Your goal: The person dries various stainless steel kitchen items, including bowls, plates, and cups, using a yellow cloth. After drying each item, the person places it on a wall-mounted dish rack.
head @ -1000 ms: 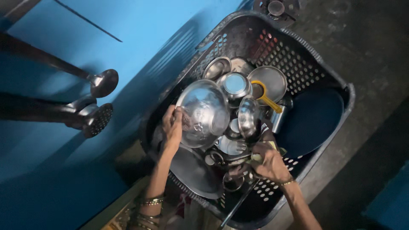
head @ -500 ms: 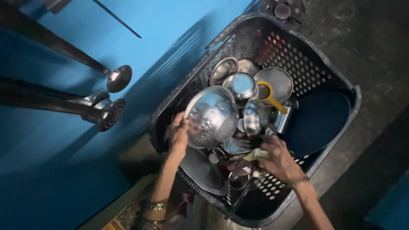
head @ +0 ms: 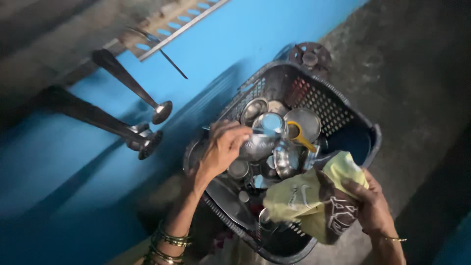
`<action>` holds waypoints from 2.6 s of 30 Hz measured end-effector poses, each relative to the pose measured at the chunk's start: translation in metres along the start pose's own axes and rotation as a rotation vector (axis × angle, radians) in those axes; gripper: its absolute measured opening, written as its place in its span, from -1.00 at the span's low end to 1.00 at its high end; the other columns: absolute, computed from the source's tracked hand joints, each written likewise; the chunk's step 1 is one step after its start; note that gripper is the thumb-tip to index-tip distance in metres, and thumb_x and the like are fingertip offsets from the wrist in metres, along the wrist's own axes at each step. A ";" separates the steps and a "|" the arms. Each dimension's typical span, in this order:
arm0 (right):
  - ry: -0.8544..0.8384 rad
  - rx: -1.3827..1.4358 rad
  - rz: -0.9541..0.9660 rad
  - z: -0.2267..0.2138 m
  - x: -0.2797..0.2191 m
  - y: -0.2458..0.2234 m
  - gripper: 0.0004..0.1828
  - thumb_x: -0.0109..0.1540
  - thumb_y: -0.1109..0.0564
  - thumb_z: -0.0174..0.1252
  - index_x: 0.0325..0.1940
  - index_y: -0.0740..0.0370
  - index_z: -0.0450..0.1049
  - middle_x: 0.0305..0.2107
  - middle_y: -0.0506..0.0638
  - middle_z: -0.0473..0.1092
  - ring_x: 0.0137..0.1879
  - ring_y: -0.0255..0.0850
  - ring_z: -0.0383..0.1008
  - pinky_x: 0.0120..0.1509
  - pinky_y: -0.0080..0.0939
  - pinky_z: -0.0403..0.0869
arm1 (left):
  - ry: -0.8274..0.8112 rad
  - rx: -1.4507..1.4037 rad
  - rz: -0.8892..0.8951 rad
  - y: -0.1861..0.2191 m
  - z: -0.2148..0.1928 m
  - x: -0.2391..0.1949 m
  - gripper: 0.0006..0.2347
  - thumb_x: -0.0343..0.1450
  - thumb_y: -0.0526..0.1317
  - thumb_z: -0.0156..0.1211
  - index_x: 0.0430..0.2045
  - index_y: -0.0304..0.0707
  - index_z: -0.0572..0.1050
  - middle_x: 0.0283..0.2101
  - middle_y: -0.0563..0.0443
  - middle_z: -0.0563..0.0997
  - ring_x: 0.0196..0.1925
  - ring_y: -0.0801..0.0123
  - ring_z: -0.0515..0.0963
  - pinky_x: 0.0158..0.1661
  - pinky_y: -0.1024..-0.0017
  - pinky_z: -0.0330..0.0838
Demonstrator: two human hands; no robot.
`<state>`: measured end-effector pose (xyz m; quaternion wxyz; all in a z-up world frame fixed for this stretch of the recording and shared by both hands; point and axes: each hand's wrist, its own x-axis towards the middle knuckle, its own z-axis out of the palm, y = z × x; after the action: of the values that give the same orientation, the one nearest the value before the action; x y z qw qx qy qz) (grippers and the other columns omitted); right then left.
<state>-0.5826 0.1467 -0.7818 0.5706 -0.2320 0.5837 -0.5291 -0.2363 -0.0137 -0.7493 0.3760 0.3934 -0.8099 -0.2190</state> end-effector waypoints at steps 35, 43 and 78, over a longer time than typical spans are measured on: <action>-0.628 -0.749 -1.091 0.170 -0.073 -0.001 -0.33 0.21 0.21 0.08 0.40 0.43 0.14 0.28 0.52 -0.07 0.43 0.34 0.00 0.44 0.10 0.18 | 0.223 -1.357 -0.901 0.057 0.071 -0.115 -0.65 0.43 -0.08 0.16 0.04 -0.26 0.52 0.01 0.03 0.60 0.02 0.42 0.56 -0.02 0.48 0.47; -0.157 -1.057 -1.211 0.186 -0.008 -0.002 -0.67 0.27 0.18 0.15 0.07 0.34 0.30 0.12 0.29 0.25 0.20 0.15 0.35 0.19 0.09 0.46 | 0.370 -1.027 -0.498 0.104 0.021 -0.109 -0.52 0.37 -0.23 0.13 0.25 -0.23 0.36 0.17 -0.02 0.52 0.21 0.35 0.46 0.21 0.39 0.33; -0.417 -0.915 -1.073 0.180 -0.139 0.033 -0.14 -0.12 0.21 0.20 0.28 0.36 0.21 0.05 0.37 0.39 0.12 0.30 0.41 0.20 0.14 0.40 | 0.412 -0.597 -0.658 0.082 0.005 -0.113 -0.51 0.43 -0.28 0.03 0.33 -0.23 0.31 0.30 -0.15 0.44 0.27 0.17 0.44 0.20 0.28 0.36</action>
<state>-0.3740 0.2155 -0.7142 0.1786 -0.7964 0.4317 -0.3840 -0.2326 0.1259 -0.7484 0.5358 0.5386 -0.4530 -0.4665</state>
